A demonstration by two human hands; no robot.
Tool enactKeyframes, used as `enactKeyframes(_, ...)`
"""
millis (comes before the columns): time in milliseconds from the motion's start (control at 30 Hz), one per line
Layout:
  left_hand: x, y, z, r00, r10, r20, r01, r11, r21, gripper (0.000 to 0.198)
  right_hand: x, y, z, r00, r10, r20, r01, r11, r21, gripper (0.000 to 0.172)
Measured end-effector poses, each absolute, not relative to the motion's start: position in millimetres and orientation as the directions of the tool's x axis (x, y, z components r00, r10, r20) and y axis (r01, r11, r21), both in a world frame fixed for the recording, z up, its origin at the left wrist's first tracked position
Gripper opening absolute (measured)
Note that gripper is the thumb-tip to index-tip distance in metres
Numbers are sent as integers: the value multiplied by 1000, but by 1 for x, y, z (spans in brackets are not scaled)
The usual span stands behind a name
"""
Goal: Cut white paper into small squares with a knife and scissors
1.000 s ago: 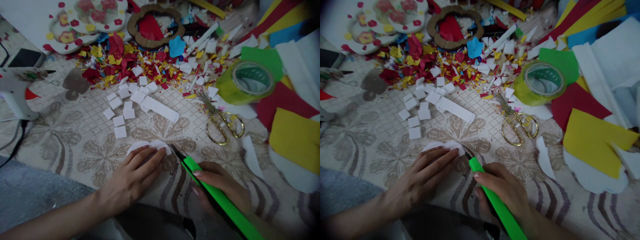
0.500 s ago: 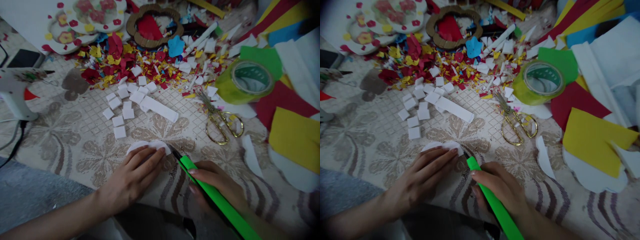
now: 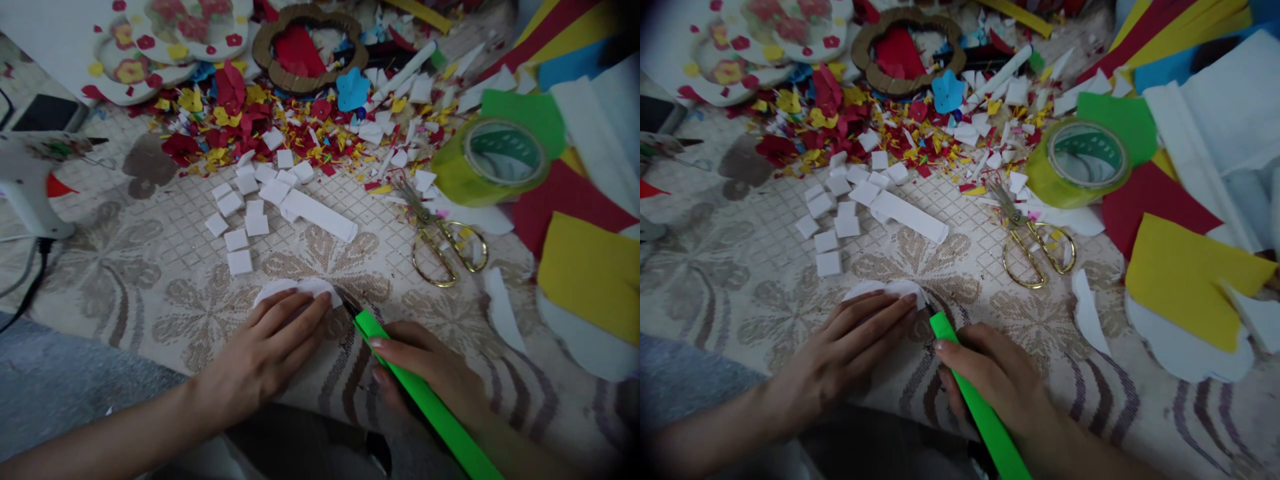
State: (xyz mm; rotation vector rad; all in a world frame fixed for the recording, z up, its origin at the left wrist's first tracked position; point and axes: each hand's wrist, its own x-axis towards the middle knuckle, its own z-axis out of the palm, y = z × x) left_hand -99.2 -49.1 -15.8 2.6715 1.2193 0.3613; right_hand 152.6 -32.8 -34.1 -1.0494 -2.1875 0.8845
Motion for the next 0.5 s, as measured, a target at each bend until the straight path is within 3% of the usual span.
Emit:
enactKeyframes(133, -100, -49, -13, 643, 756, 118, 716, -649, 258, 36, 153, -28, -27, -620, 769, 156, 448, 511, -734, 46)
enactKeyframes(333, -98, -48, -13, 636, 764, 106, 727, -640, 251, 38, 150, -26, -18, -623, 776, 99, 451, 460, -765, 30)
enactKeyframes(500, -97, -48, -14, 633, 764, 125, 721, -640, 264, 38, 149, -29, -18, -603, 794, 78, 509, 458, -729, 28)
